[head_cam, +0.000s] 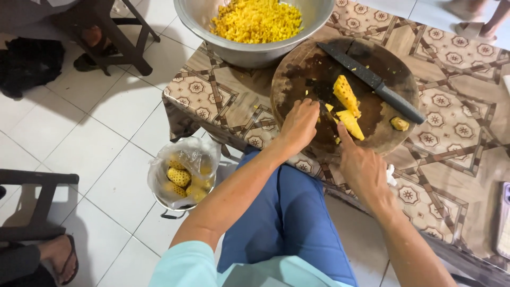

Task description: A person is dicing yellow fruit on a wooden cutting board using a knife.

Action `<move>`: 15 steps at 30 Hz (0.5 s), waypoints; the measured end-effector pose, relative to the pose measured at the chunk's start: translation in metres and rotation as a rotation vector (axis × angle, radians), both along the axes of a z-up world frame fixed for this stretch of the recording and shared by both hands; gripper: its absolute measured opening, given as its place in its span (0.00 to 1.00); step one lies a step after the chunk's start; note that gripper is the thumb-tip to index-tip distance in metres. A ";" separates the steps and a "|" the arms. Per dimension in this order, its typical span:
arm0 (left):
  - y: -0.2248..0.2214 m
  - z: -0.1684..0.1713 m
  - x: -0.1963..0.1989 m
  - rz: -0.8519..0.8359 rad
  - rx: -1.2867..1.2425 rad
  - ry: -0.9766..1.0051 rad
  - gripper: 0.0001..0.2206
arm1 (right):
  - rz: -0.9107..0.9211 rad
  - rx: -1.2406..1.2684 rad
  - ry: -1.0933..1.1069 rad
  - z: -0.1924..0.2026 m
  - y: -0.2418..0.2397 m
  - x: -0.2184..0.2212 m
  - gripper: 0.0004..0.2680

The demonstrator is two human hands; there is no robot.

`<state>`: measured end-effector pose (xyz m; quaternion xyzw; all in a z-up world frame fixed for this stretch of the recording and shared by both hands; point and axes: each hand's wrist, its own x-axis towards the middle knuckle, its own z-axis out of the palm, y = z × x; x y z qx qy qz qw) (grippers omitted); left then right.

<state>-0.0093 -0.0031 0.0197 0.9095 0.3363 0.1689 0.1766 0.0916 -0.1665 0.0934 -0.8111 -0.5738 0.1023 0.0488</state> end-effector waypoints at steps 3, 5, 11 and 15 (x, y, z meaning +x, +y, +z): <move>0.004 -0.004 0.005 0.015 0.002 0.039 0.18 | -0.003 -0.022 -0.028 0.015 -0.003 -0.012 0.21; 0.006 -0.004 0.006 0.014 -0.001 0.054 0.18 | 0.005 -0.046 -0.065 0.014 -0.006 -0.018 0.21; 0.002 -0.005 0.007 0.018 -0.021 0.027 0.18 | 0.019 -0.119 -0.111 -0.004 0.005 -0.028 0.22; 0.003 -0.006 -0.001 -0.014 0.006 -0.038 0.19 | -0.011 -0.092 -0.033 -0.012 0.008 -0.013 0.22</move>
